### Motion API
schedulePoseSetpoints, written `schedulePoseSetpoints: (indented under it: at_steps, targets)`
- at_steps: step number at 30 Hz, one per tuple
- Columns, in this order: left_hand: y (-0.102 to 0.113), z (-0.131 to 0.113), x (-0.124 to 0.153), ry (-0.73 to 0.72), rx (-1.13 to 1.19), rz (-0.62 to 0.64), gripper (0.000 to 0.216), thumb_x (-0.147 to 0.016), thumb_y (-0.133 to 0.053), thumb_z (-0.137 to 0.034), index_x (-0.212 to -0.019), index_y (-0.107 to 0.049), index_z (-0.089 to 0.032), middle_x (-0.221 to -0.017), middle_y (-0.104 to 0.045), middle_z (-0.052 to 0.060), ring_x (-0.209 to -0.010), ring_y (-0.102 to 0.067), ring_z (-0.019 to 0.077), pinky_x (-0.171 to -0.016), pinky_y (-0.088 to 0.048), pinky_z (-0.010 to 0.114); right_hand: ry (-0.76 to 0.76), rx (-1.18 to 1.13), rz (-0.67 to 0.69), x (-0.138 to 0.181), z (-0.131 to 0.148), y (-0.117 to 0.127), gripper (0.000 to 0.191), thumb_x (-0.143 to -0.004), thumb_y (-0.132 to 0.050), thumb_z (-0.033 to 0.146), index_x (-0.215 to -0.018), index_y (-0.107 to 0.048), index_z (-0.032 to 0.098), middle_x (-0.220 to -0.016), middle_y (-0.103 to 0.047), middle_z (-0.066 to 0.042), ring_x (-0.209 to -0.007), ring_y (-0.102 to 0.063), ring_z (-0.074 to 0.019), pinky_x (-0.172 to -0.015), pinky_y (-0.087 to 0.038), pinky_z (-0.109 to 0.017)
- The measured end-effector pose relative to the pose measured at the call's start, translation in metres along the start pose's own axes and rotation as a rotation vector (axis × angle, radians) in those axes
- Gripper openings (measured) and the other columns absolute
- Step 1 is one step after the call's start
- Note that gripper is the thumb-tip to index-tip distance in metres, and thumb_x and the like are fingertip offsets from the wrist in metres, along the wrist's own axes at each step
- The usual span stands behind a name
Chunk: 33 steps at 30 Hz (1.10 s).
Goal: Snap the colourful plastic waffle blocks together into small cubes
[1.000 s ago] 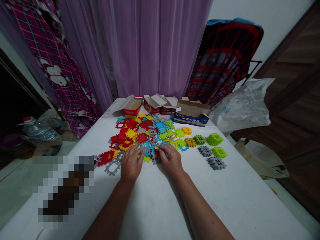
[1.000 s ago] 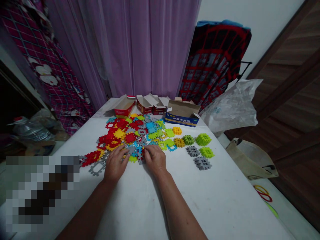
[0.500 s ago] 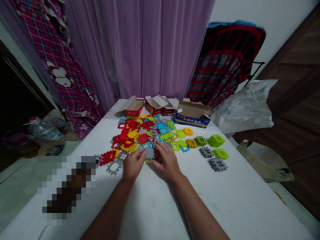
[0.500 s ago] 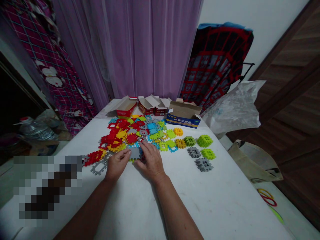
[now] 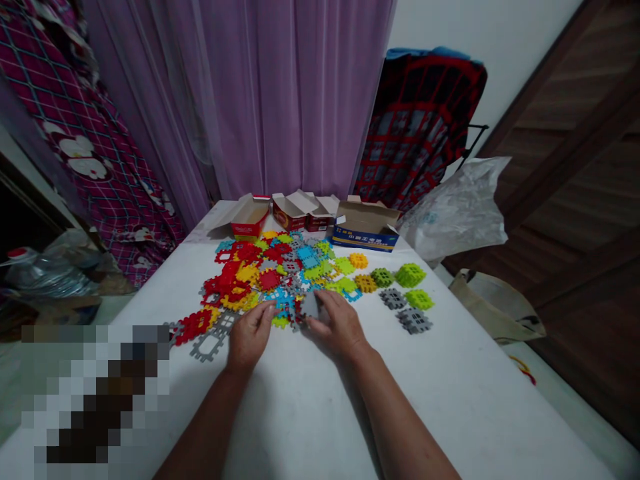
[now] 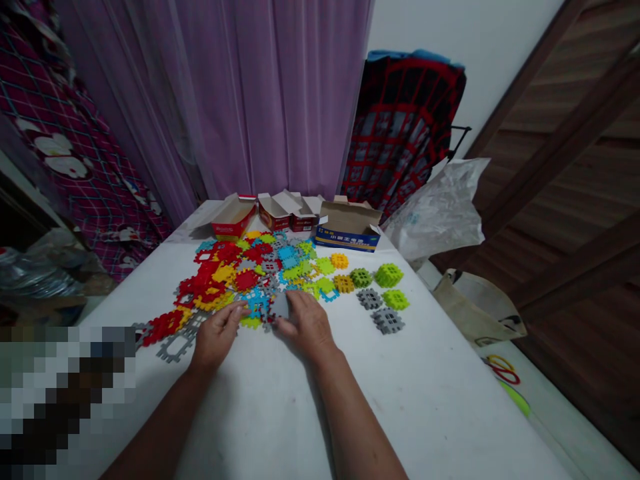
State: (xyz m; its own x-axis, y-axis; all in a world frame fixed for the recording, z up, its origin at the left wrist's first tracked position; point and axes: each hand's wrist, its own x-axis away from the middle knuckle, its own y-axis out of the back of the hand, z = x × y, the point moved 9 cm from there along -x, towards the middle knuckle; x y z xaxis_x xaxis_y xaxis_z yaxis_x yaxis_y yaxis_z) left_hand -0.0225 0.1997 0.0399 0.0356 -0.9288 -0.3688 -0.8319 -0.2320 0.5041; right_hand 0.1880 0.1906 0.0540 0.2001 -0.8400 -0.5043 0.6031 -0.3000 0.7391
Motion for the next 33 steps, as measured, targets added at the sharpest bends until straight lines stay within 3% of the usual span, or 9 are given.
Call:
schedulePoseSetpoints:
  at_steps: [2, 6, 10, 14, 20, 25, 29, 33]
  targets:
    - [0.004, -0.002, 0.0, -0.013, -0.02, -0.035, 0.039, -0.093, -0.045, -0.048, -0.104, -0.073, -0.022, -0.089, -0.079, 0.003, -0.086, -0.074, 0.0197, -0.082, -0.057, 0.031, -0.135, 0.038, 0.037, 0.007, -0.035, 0.02, 0.049, -0.081, -0.066, 0.032, -0.128, -0.06, 0.019, -0.121, -0.066, -0.012, -0.106, -0.063, -0.0237, -0.092, -0.051, -0.037]
    - [0.007, -0.007, 0.0, -0.078, -0.07, -0.081, 0.039, -0.093, -0.046, -0.047, -0.103, -0.074, -0.022, -0.093, -0.079, 0.005, -0.092, -0.073, 0.0211, -0.084, -0.057, 0.031, -0.344, 0.248, 0.29, 0.023, -0.084, 0.054, 0.049, -0.08, -0.068, 0.034, -0.126, -0.063, 0.018, -0.127, -0.061, -0.013, -0.1, -0.064, -0.0225, -0.087, -0.049, -0.033]
    - [0.004, -0.006, 0.001, -0.11, -0.095, -0.084, 0.038, -0.093, -0.047, -0.047, -0.101, -0.074, -0.023, -0.092, -0.079, 0.005, -0.089, -0.074, 0.0211, -0.082, -0.057, 0.031, -0.445, 0.439, 0.524, 0.033, -0.097, 0.065, 0.052, -0.081, -0.067, 0.037, -0.13, -0.061, 0.022, -0.127, -0.058, -0.012, -0.101, -0.063, -0.0246, -0.08, -0.047, -0.032]
    - [0.004, -0.004, 0.002, -0.11, -0.091, -0.085, 0.037, -0.093, -0.047, -0.046, -0.103, -0.074, -0.023, -0.093, -0.079, 0.005, -0.089, -0.074, 0.0209, -0.082, -0.057, 0.031, -0.418, 0.443, 0.621, 0.032, -0.095, 0.056, 0.05, -0.083, -0.062, 0.032, -0.133, -0.06, 0.022, -0.13, -0.056, -0.013, -0.11, -0.061, -0.0262, -0.082, -0.045, -0.031]
    - [0.006, -0.002, 0.003, -0.085, -0.083, -0.075, 0.037, -0.094, -0.046, -0.046, -0.103, -0.074, -0.024, -0.094, -0.079, 0.004, -0.084, -0.073, 0.0197, -0.08, -0.058, 0.031, -0.402, 0.433, 0.621, 0.027, -0.094, 0.054, 0.047, -0.087, -0.054, 0.022, -0.134, -0.06, 0.022, -0.136, -0.056, -0.012, -0.117, -0.059, -0.0245, -0.091, -0.043, -0.03]
    - [0.007, 0.002, 0.0, -0.054, -0.085, -0.102, 0.04, -0.093, -0.044, -0.048, -0.103, -0.074, -0.022, -0.092, -0.079, 0.005, -0.09, -0.073, 0.0213, -0.086, -0.057, 0.034, -0.448, 0.494, 0.619, 0.022, -0.092, 0.063, 0.048, -0.086, -0.057, 0.023, -0.134, -0.06, 0.023, -0.131, -0.06, -0.014, -0.115, -0.061, -0.0281, -0.085, -0.046, -0.034]
    - [0.008, 0.007, -0.002, -0.024, -0.078, -0.116, 0.042, -0.094, -0.043, -0.049, -0.103, -0.074, -0.021, -0.094, -0.079, 0.007, -0.096, -0.073, 0.0226, -0.088, -0.056, 0.035, -0.35, 0.444, 0.503, -0.016, -0.076, 0.054, 0.036, -0.089, -0.057, 0.027, -0.123, -0.067, 0.027, -0.125, -0.065, -0.01, -0.108, -0.065, -0.0261, -0.083, -0.047, -0.033]
    - [0.007, 0.01, -0.002, -0.025, -0.058, -0.123, 0.041, -0.095, -0.044, -0.047, -0.105, -0.073, -0.021, -0.096, -0.079, 0.007, -0.094, -0.073, 0.0222, -0.088, -0.057, 0.036, -0.261, 0.362, 0.372, -0.077, -0.064, 0.024, 0.037, -0.092, -0.055, 0.03, -0.126, -0.067, 0.022, -0.127, -0.066, -0.012, -0.114, -0.063, -0.0261, -0.096, -0.047, -0.036]
